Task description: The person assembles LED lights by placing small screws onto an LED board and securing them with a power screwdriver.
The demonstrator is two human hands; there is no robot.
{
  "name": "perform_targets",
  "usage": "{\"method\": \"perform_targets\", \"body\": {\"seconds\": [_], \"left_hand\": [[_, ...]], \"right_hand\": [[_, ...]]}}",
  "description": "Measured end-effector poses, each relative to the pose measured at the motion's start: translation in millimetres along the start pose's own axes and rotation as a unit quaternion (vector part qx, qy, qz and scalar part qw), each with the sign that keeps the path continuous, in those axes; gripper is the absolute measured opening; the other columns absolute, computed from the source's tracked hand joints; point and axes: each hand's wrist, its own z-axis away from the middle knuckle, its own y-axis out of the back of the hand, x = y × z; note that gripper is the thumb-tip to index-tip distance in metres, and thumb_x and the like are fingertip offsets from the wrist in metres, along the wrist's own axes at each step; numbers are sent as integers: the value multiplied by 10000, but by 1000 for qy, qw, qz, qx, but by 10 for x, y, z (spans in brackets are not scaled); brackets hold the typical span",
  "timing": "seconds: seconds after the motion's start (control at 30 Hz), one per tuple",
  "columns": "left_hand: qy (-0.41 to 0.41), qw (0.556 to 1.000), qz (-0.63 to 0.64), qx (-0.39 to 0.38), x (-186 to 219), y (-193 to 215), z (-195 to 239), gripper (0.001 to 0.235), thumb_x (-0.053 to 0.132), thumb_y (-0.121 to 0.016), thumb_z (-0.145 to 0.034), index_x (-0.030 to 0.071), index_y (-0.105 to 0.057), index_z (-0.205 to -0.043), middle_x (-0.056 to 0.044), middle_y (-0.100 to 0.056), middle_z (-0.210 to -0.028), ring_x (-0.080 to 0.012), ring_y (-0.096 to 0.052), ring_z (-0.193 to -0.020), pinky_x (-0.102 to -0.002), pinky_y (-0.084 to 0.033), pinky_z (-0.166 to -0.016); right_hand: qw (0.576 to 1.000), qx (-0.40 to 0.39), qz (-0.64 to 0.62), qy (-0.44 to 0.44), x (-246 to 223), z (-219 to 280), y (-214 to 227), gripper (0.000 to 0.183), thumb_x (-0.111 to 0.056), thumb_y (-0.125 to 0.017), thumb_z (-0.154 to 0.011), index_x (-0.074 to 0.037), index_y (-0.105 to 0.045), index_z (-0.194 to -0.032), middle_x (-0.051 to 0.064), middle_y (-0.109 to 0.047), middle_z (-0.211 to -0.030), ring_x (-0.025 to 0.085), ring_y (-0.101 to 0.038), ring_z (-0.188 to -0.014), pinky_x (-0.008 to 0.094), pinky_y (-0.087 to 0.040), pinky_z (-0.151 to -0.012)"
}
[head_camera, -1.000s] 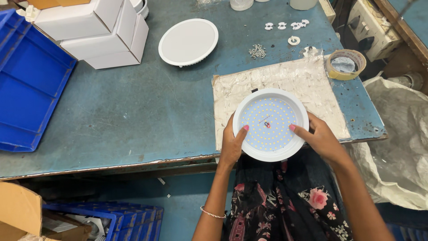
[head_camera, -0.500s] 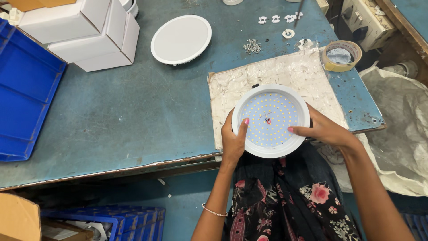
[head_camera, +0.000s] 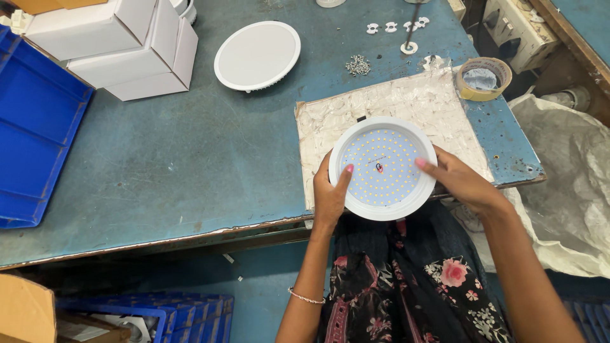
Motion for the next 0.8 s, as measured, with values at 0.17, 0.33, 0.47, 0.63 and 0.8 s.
{"method": "perform_targets", "body": {"seconds": [0.17, 0.33, 0.47, 0.63, 0.8], "left_hand": [[7, 999, 8, -44, 64, 30, -1, 629, 199, -748, -896, -27, -515, -1435, -174, -680, -1258, -226, -677, -1141, -367, -567, -987], [12, 999, 16, -50, 40, 41, -5, 642, 213, -744, -909, -39, -503, -1448, -187, -683, -1264, -234, -683, -1140, -371, -573, -985], [12, 998, 19, -58, 13, 42, -12, 634, 211, -737, -917, -42, -498, -1447, -186, -685, -1261, -230, -690, -1146, -362, -580, -988], [4, 998, 18, -61, 2, 51, -10, 633, 203, -735, -921, -57, -501, -1448, -203, -686, -1264, -237, -683, -1143, -366, -570, -991], [13, 998, 25, -64, -14, 48, -16, 640, 203, -735, -919, -53, -489, -1451, -201, -682, -1265, -238, -681, -1149, -363, -570, -991]], "right_hand": [[996, 78, -36, -30, 74, -119, -112, 603, -451, -665, -953, 43, -682, -1298, 173, -766, -1074, 210, -696, -985, 336, -523, -925], [997, 67, -26, 1, 32, -43, -140, 589, -368, -769, -823, 12, -680, -1265, 147, -770, -1059, 205, -719, -960, 335, -545, -874], [998, 51, -21, -3, 14, -54, -115, 604, -354, -774, -818, 1, -662, -1293, 148, -765, -1099, 202, -717, -998, 328, -543, -887], [999, 36, -31, 15, 41, -66, -100, 615, -335, -774, -822, 3, -646, -1319, 151, -760, -1123, 204, -716, -1018, 333, -545, -906], [999, 33, -36, 19, 40, -86, -93, 601, -303, -775, -827, 6, -646, -1326, 151, -760, -1132, 199, -710, -1029, 337, -543, -919]]}}
